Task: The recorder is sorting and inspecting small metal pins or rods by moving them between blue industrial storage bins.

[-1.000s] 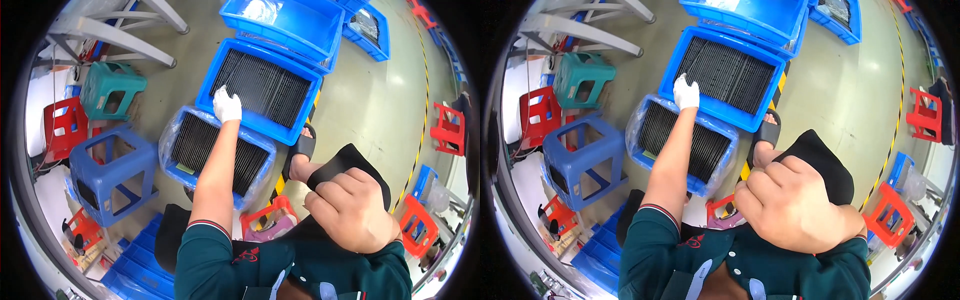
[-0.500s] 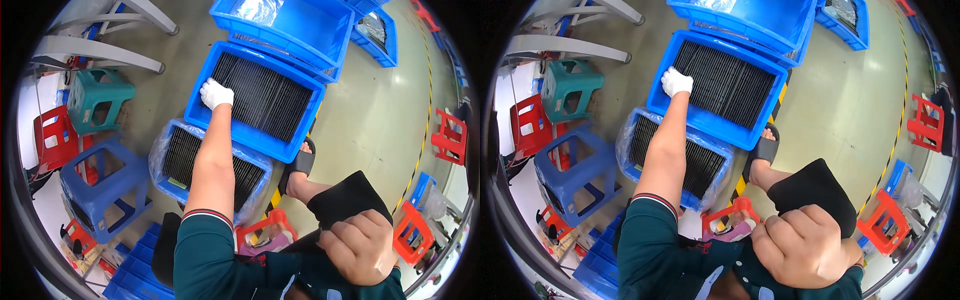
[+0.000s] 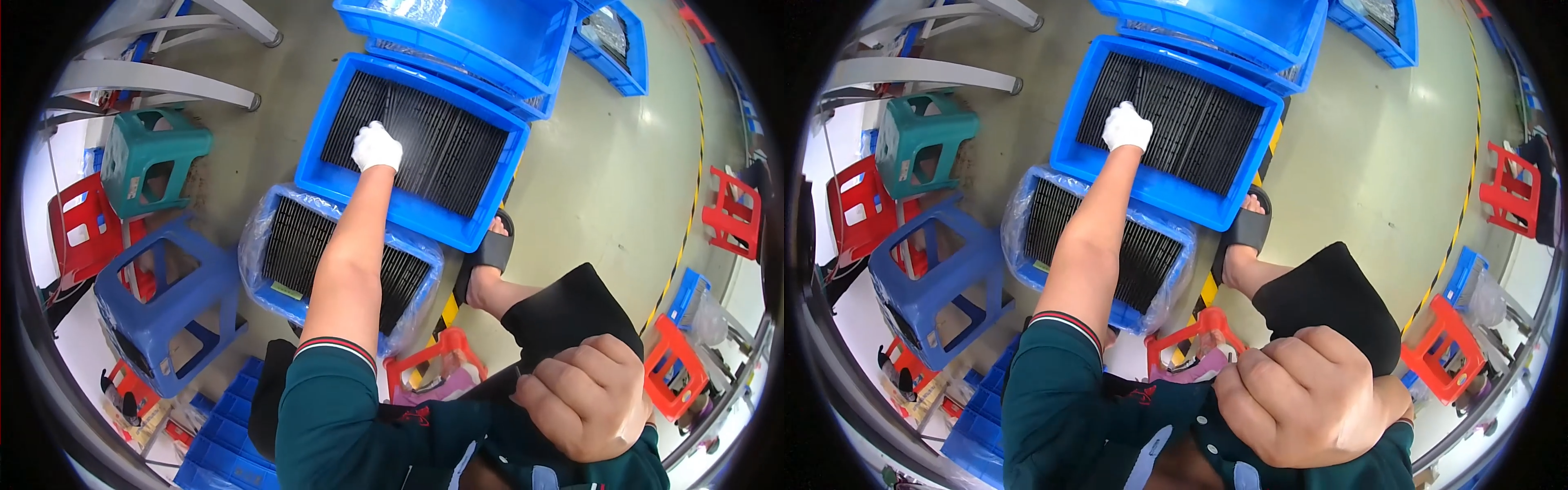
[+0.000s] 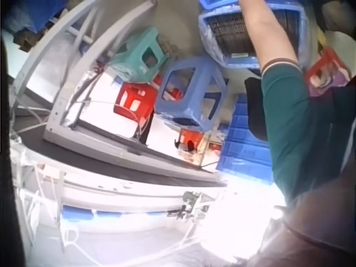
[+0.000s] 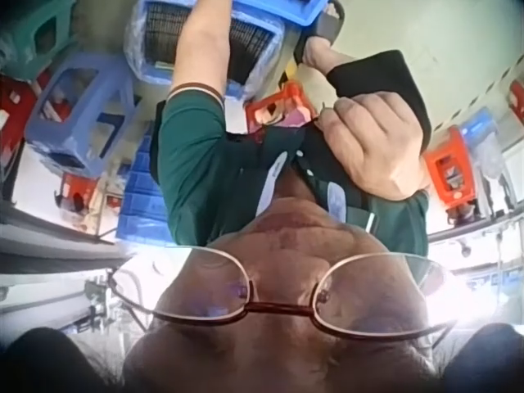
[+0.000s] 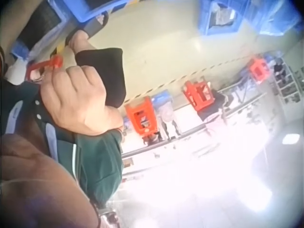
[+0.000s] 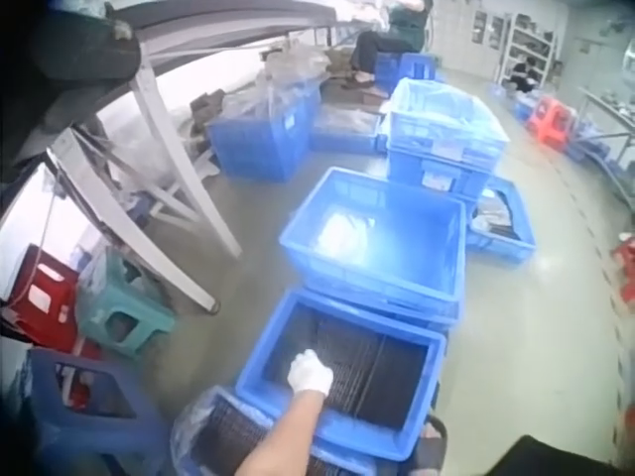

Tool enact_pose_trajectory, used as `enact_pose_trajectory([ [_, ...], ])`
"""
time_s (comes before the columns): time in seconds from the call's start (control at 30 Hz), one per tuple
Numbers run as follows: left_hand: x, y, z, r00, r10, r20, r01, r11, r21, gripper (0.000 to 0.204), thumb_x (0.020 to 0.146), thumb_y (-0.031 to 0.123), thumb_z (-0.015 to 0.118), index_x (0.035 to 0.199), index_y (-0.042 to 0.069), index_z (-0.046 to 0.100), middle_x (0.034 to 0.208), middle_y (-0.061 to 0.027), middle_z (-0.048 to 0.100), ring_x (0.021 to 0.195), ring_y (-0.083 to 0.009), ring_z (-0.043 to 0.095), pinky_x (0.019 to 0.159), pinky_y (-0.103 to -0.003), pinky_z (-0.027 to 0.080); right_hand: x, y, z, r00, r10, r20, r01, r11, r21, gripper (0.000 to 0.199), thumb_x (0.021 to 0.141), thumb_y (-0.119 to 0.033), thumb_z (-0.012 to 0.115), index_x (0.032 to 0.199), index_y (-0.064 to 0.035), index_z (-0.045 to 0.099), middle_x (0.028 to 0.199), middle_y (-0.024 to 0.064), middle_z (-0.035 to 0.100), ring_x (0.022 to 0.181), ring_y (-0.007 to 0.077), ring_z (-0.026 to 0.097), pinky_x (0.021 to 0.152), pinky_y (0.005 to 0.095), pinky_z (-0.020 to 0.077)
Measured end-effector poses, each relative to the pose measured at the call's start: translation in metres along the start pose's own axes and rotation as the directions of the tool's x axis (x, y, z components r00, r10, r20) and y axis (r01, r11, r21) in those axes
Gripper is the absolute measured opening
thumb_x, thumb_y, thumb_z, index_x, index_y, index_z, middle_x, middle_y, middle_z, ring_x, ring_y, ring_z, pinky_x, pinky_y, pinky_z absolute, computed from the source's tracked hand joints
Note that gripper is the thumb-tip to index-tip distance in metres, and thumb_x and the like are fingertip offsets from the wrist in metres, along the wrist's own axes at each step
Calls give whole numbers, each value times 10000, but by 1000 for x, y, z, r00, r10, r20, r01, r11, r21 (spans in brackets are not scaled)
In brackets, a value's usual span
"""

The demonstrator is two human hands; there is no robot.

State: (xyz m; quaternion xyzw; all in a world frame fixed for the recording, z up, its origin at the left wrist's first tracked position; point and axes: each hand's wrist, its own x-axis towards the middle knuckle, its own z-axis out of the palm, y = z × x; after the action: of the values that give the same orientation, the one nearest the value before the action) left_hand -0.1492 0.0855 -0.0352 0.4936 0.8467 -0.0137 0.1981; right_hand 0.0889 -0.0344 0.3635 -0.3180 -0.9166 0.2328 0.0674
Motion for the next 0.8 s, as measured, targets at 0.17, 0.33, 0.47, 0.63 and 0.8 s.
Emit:
enact_pose_trajectory([
  [0.17,-31,23,23,987,159,-17,-159,987,-22,289,769,165,573,1032,45,582,1042,-197,611,988,-358,626,823,-462,535,-2,-2,1,1000,17,-14,-16,999,28,149,642,-79,711,779,-66,654,716,41,601,645,161,612,575,270,460],
  [0.33,-48,47,20,991,127,-39,-124,991,54,444,774,241,622,1156,34,529,1115,-164,558,1033,-341,578,796,-454,536,-6,0,2,1000,10,-23,-10,999,37,153,634,-81,711,773,-63,649,711,38,594,637,155,605,573,264,454],
  [0.47,-71,77,15,989,144,-26,-137,974,182,764,737,330,693,1365,41,370,1245,-184,475,1088,-335,520,809,-494,504,-7,2,4,999,-3,-40,4,999,40,168,616,-87,705,768,-58,639,707,30,581,625,143,595,571,252,446],
  [0.63,-48,83,32,991,131,-28,-115,937,330,741,793,245,659,1403,-1,317,1243,-220,472,1056,-353,548,697,-485,574,-6,3,4,997,-20,-74,22,1000,21,183,607,-89,706,772,-55,634,706,25,573,624,136,590,568,249,440],
  [0.8,-27,79,41,989,140,-56,-116,944,309,388,892,208,553,1200,-25,524,1087,-169,583,962,-294,609,627,-404,590,-6,6,2,999,14,-37,-13,999,43,154,634,-85,706,770,-57,640,711,29,580,635,139,593,569,251,444],
])
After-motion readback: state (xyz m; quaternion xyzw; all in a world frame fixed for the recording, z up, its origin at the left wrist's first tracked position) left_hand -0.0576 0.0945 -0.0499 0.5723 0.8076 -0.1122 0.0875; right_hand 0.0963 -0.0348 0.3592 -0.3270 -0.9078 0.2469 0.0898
